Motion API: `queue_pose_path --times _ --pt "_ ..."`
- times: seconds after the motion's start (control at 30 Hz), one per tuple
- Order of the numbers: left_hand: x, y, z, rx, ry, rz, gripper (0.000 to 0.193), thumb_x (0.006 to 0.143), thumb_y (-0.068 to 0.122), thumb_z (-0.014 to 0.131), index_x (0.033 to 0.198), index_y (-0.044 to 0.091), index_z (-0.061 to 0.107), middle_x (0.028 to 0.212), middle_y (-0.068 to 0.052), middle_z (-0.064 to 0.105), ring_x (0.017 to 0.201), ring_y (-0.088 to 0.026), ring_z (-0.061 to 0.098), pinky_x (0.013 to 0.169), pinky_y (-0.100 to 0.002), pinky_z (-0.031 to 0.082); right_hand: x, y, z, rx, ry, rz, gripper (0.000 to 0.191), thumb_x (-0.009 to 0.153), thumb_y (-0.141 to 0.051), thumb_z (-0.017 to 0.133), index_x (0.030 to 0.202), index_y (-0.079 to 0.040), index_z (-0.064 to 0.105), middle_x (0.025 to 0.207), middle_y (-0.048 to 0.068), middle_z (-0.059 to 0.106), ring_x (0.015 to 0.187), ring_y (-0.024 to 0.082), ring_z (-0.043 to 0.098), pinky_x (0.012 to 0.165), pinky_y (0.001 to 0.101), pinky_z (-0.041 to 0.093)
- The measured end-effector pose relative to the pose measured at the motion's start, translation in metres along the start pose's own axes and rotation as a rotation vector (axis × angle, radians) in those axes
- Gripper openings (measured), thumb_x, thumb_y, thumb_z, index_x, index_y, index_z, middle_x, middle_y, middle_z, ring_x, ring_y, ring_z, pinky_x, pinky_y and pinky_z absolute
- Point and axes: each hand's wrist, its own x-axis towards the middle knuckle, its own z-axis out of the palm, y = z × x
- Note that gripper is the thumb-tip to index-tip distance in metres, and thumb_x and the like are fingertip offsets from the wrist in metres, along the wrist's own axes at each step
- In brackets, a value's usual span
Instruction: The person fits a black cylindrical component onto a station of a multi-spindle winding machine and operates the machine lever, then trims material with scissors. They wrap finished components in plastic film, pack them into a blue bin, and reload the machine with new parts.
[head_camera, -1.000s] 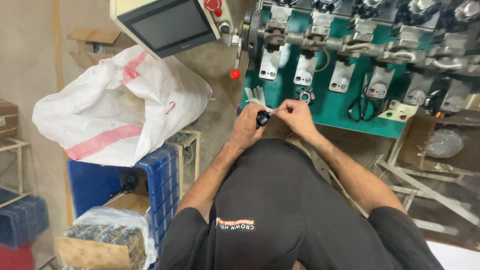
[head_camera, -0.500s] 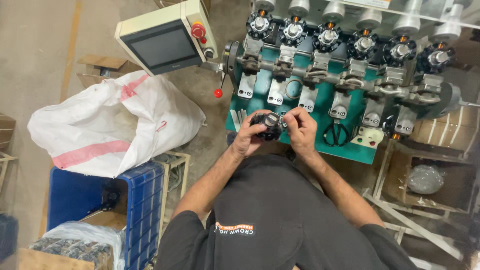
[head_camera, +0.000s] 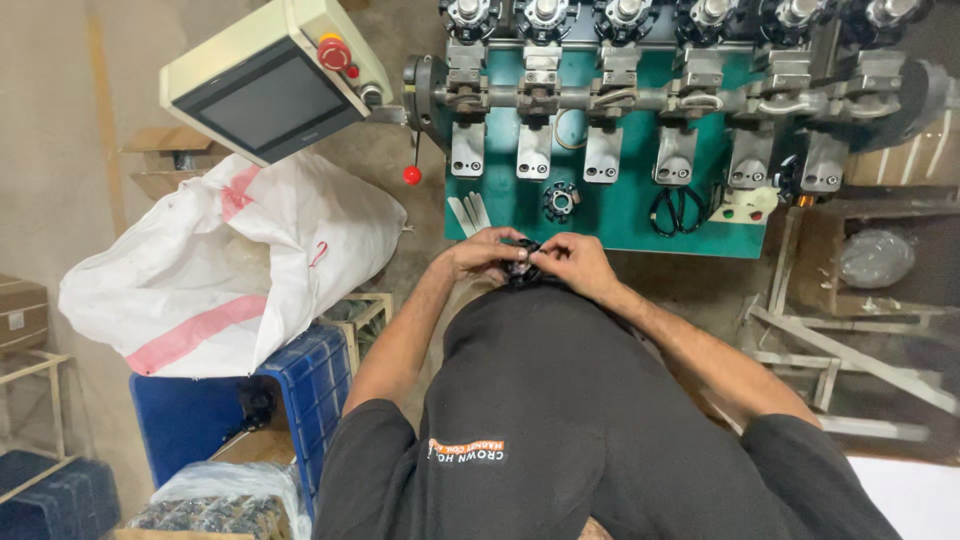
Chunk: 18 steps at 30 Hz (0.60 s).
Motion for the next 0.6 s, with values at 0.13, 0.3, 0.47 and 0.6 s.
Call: queue_pose_path --times 0.13,0.3,0.47,0.6 --pt "0.073 -0.033 0.003 -0.026 0.372 0.077 0.052 0.096 0.03 0.071 0.138 0.001 0.06 0.111 -0.007 0.069 0.092 -0.013 0.064 0.064 -0.026 0.05 0.033 0.057 -0.004 -0.137 0.196 0.093 0.033 0.087 -0.027 0.08 0.109 -0.001 0.076 0.087 0.012 0.076 0.065 0.015 0.068 0.058 0.0291 0.052" --pt "0.124 -0.014 0.024 -0.024 0.593 0.173 0.059 0.095 0.042 0.064 0.146 0.014 0.052 0.134 0.0 0.062 0.115 -0.013 0.058 0.086 -0.036 0.052 0.066 0.059 -0.027 -0.063 0.368 0.193 0.031 0.091 -0.018 0.073 0.116 -0.001 0.075 0.098 0.013 0.079 0.061 0.017 0.072 0.059 0.031 0.055" --pt "0.133 -0.009 0.033 0.18 0.657 0.206 0.054 0.096 0.039 0.064 0.141 0.008 0.062 0.125 -0.009 0.072 0.111 -0.021 0.065 0.091 -0.033 0.05 0.057 0.067 -0.044 0.103 0.368 0.206 0.027 0.094 -0.008 0.062 0.117 -0.002 0.073 0.092 0.008 0.078 0.064 0.014 0.072 0.054 0.0276 0.055" --pt "0.158 -0.03 0.054 0.296 0.557 0.385 0.049 0.098 0.032 0.065 0.137 0.003 0.063 0.121 -0.009 0.074 0.109 -0.02 0.066 0.092 -0.033 0.05 -0.009 0.116 -0.08 0.418 0.416 0.207 0.019 0.1 -0.011 0.062 0.111 0.001 0.072 0.089 0.008 0.076 0.061 0.012 0.069 0.052 0.0246 0.053"
